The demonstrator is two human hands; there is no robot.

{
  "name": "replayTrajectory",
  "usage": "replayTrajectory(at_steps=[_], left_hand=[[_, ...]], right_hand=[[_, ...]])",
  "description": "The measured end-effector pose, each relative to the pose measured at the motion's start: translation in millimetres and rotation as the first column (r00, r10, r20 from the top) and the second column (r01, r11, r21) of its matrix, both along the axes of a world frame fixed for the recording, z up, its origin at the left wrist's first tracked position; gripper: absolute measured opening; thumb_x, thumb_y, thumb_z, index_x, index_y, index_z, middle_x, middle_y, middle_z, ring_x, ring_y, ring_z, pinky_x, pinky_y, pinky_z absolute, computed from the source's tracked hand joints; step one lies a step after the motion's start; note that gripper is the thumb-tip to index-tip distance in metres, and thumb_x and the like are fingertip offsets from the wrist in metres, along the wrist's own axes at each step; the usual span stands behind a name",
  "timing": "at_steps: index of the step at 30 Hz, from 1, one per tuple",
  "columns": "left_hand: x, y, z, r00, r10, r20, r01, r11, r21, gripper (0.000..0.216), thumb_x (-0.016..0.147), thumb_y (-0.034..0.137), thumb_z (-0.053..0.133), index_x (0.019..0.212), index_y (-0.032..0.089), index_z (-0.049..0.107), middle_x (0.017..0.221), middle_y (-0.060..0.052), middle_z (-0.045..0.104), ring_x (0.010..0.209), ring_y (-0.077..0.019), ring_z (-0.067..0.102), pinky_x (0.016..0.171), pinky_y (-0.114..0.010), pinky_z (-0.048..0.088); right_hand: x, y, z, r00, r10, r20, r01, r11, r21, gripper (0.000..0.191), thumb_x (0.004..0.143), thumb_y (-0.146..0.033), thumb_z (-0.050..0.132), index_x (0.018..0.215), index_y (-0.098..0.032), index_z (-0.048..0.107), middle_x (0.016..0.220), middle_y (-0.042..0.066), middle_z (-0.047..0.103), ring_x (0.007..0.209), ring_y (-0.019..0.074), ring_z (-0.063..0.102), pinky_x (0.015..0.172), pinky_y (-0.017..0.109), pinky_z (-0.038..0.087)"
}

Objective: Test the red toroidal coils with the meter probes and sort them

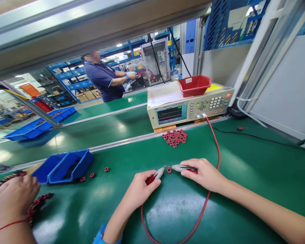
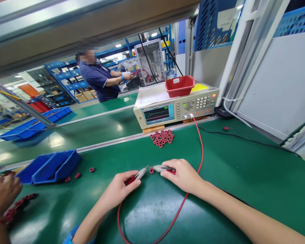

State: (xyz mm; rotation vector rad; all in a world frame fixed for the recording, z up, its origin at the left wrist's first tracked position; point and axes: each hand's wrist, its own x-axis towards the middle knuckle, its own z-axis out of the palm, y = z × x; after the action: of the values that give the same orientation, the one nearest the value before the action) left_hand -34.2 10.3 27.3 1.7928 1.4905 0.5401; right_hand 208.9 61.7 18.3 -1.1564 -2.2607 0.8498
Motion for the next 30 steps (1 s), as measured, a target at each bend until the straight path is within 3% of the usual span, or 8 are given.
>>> replayTrajectory(at_steps=[13, 30], left_hand=[[0.3, -0.4, 1.7, 1.0, -0.002, -0.001, 0.002, 1.0, -0.001, 0.027, 0.084, 0.034, 0.049, 0.093, 0.015, 0.065, 0.066, 0.002, 0.053, 0.059, -0.0125, 0.04, 0.055, -0.022, 0.033], [1.4, -1.0, 2.0, 1.0, 0.0, -0.007, 0.0, 1.0, 0.019, 0.024, 0.083, 0.033, 0.05, 0.087, 0.015, 0.065, 0.064, 0.003, 0.048, 0.058, -0.012, 0.037, 0.054, -0.022, 0.03]], right_hand=[[4.7, 1.5, -2.8, 0.999, 0.034, -0.019, -0.033, 0.999, 0.012, 0.027, 0.086, -0.036, 0.05, 0.104, -0.024, 0.067, 0.102, 0.003, 0.068, 0.089, 0.0212, 0.062, 0.079, 0.03, 0.046], [4.8, -0.4, -0.5, 0.996, 0.085, 0.018, -0.085, 0.996, 0.001, 0.025, 0.085, -0.036, 0.05, 0.099, -0.027, 0.069, 0.092, 0.002, 0.071, 0.081, 0.0211, 0.064, 0.072, 0.028, 0.047]])
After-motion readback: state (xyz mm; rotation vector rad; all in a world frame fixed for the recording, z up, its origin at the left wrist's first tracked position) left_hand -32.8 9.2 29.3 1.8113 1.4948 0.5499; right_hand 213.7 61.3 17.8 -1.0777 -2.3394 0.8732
